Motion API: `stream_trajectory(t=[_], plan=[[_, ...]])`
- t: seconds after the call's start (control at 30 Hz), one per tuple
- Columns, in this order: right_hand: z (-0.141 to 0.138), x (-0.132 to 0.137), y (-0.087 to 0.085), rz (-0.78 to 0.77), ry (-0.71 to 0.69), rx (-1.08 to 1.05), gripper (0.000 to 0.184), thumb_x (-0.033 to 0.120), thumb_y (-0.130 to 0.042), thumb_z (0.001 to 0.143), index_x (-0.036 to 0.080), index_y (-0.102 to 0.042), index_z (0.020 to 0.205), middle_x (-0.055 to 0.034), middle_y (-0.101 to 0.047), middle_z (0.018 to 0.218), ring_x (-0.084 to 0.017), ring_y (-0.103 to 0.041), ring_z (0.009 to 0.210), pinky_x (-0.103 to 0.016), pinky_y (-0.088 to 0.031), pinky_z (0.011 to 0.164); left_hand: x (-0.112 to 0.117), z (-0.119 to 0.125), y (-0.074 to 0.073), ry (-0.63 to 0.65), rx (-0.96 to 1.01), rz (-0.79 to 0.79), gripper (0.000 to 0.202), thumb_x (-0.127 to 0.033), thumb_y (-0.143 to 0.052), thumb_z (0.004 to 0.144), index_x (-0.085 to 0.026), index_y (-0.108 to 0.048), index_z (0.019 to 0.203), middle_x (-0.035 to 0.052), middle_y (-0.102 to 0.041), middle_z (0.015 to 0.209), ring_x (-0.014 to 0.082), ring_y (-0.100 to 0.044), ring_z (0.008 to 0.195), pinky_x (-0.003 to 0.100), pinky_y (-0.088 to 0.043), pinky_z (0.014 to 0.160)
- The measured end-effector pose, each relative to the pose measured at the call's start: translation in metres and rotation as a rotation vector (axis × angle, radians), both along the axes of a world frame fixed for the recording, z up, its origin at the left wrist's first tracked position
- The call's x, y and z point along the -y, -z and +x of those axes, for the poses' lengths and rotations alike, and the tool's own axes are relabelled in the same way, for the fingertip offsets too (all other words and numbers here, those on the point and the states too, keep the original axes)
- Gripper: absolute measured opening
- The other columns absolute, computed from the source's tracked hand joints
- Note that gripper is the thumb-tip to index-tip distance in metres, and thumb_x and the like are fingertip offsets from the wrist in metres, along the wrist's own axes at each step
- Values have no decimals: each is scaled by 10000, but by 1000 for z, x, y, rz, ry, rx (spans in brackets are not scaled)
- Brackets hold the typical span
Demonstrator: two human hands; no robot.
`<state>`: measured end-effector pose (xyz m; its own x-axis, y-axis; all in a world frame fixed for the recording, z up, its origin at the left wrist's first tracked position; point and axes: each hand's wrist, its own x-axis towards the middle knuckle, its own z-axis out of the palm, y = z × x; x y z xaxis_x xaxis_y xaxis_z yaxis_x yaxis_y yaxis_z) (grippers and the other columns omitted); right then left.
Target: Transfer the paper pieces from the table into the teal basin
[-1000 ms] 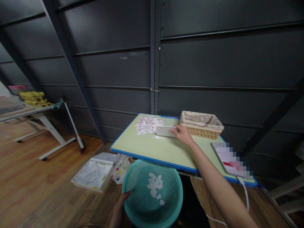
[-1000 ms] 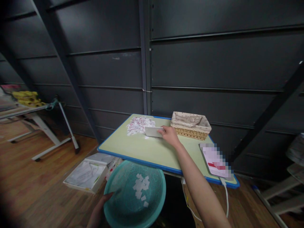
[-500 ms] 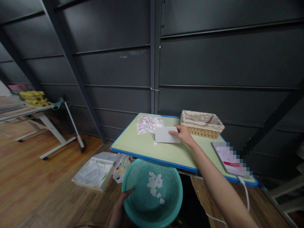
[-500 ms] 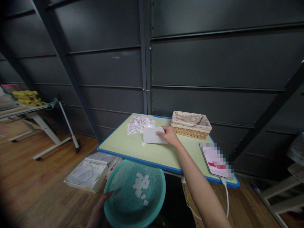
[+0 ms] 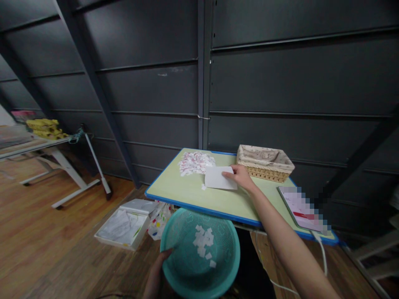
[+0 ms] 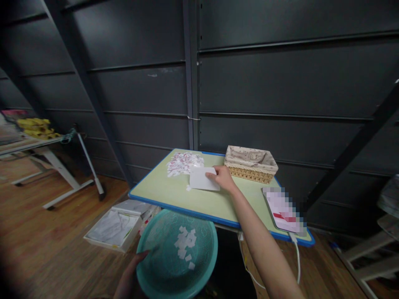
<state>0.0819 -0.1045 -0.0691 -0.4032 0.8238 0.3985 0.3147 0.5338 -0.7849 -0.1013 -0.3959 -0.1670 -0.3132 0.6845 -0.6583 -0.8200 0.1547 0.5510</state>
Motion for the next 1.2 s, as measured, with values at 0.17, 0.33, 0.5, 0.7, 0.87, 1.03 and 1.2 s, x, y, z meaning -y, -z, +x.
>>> stream_trajectory(t=[0.17, 0.33, 0.5, 0.7, 0.87, 1.03, 1.2], plan=[[-1, -3, 3, 26, 54, 9, 359, 495, -607, 673, 166, -542, 547, 7, -506, 527, -118, -415, 514, -233, -262, 467, 0, -7, 12, 52, -12, 33, 842, -278, -704, 740, -91, -323, 1467, 184, -728, 1159, 382, -579, 1185, 546, -417, 1037], [0, -3, 2, 51, 93, 55, 345, 487, -585, 680, 163, -568, 563, -5, -544, 532, -130, -437, 513, -245, -272, 485, 1, -7, 13, 23, -58, 16, 810, -285, -698, 746, -94, -350, 1453, 175, -740, 1139, 372, -582, 1183, 538, -419, 1038], [3, -2, -1, 117, 147, 97, 314, 454, -559, 696, 164, -588, 577, -23, -575, 542, -142, -459, 512, -256, -282, 500, 1, 0, 2, 21, -104, 25, 762, -280, -679, 760, -34, -383, 1419, 189, -762, 1073, 370, -569, 1199, 534, -409, 1048], [1, 1, -1, 108, 114, 49, 340, 475, -578, 695, 162, -580, 562, -13, -554, 534, -130, -445, 510, -245, -277, 482, 0, 0, 5, -5, -79, 54, 749, -273, -658, 779, -78, -367, 1441, 163, -759, 1090, 363, -573, 1195, 542, -399, 1055], [-3, 4, 0, -7, -16, 12, 363, 502, -618, 654, 160, -561, 546, 2, -512, 522, -115, -418, 511, -230, -264, 459, 1, -6, 14, 37, -50, 66, 849, -294, -687, 766, -63, -283, 1475, 167, -759, 1090, 355, -557, 1215, 522, -410, 1052], [-3, 4, -2, -103, -28, -53, 360, 498, -649, 621, 158, -553, 552, 5, -503, 534, -110, -416, 509, -233, -278, 465, 1, -14, 21, 19, -54, 158, 858, -273, -716, 747, -288, -289, 1491, 81, -718, 1211, 356, -574, 1191, 551, -383, 1071], [-2, 7, -3, -186, -145, -21, 340, 453, -693, 608, 152, -551, 539, 26, -473, 509, -92, -392, 490, -226, -250, 454, 0, -13, 13, 14, -77, 124, 775, -281, -712, 750, -167, -390, 1445, 120, -732, 1169, 366, -574, 1196, 532, -371, 1089]])
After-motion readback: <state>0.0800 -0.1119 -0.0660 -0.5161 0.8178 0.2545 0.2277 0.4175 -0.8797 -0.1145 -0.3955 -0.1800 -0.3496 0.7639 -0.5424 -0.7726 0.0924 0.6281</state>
